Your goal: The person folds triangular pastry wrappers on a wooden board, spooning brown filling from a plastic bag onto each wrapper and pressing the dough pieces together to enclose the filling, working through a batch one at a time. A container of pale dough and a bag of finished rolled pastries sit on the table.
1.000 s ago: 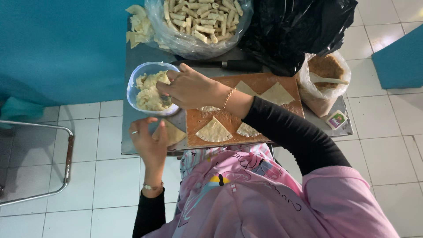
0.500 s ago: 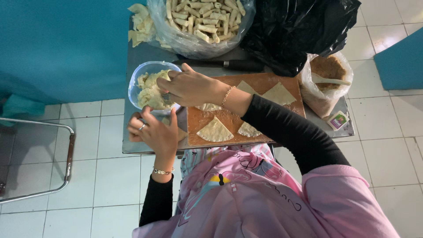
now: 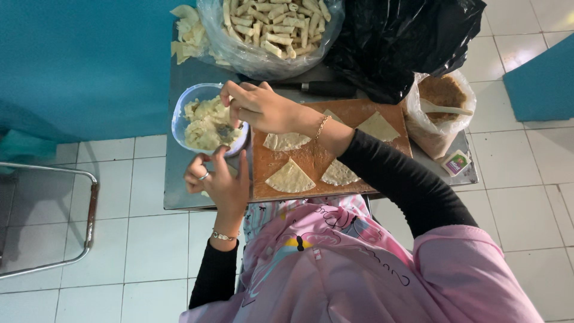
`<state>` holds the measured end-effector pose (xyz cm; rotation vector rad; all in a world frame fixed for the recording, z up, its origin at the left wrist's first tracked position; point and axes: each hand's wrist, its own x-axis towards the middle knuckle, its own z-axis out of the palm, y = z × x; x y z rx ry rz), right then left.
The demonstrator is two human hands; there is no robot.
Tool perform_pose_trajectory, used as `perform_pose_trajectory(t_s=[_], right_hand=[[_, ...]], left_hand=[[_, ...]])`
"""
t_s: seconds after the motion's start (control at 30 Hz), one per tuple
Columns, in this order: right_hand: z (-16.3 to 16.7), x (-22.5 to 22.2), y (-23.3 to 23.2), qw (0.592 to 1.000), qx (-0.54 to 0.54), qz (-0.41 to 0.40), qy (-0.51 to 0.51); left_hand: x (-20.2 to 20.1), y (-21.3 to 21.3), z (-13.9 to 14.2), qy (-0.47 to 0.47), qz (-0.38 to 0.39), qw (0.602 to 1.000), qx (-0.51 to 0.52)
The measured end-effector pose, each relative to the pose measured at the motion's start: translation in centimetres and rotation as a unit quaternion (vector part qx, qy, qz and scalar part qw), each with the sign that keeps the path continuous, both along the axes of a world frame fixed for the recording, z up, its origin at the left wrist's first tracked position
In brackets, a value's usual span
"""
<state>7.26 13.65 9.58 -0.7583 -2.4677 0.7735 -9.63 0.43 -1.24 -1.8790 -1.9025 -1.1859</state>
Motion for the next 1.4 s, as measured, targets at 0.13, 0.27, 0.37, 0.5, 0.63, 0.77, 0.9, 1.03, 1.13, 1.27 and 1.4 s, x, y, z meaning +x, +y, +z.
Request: perform_pose_trajectory(t_s=[0.13,0.27,0.37,0.5,0.63,0.77,0.9,1.03,1.13,1.27,1.4], right_hand=[[0.1,0.1,-0.3,1.000,-0.006,0.008,0.010],[-0.3,-0.2,-1.0,0.997,0.062,-0.018,-0.041],[-0.7,-0.7,-1.5,0.992,0.104,-0.024,-0.070],[-1.1,-1.2,-1.5,0.990,0.129,-0.009,-0.057],[-1.2,-1.4,-1.2,0.992,0.103,-0.007,-0.068],[-0.9,-1.7,-0.8,0.987,0.149,0.002,-0.059],[0.0,-1.9,0.1,0.998,-0.060,-0.020,-0.022],[0.3,-2.9,1.4,0.997,-0.071,-0.039,0.015],[-0.5,-4.4,2.2,0.997,0.024,-0.056,-0.053],[-2.1,-7.1,2.9,0.967,0.198,-0.034,-0.157],[-3.2,-7.9,3.1,0.954,0.189,-0.034,-0.229]], left_hand=[[0.0,-0.3,0.2,-0.033,-0.012,0.999,0.013],[-0.7,-0.5,0.4,-0.056,-0.010,0.998,0.031],[-1.2,-0.7,0.7,-0.058,-0.005,0.997,0.040],[-1.7,-1.0,1.1,-0.068,-0.003,0.996,0.050],[-2.0,-1.0,1.3,-0.069,0.003,0.995,0.069],[-2.4,-1.1,1.4,-0.091,0.009,0.994,0.059],[-2.9,-1.0,1.3,-0.102,0.028,0.993,0.053],[-3.4,-0.8,0.9,-0.102,0.024,0.992,0.069],[-3.7,-0.7,0.8,-0.113,0.016,0.991,0.070],[-3.5,-0.8,1.0,-0.114,0.016,0.991,0.061],[-3.2,-0.9,1.9,-0.110,0.012,0.993,0.050]])
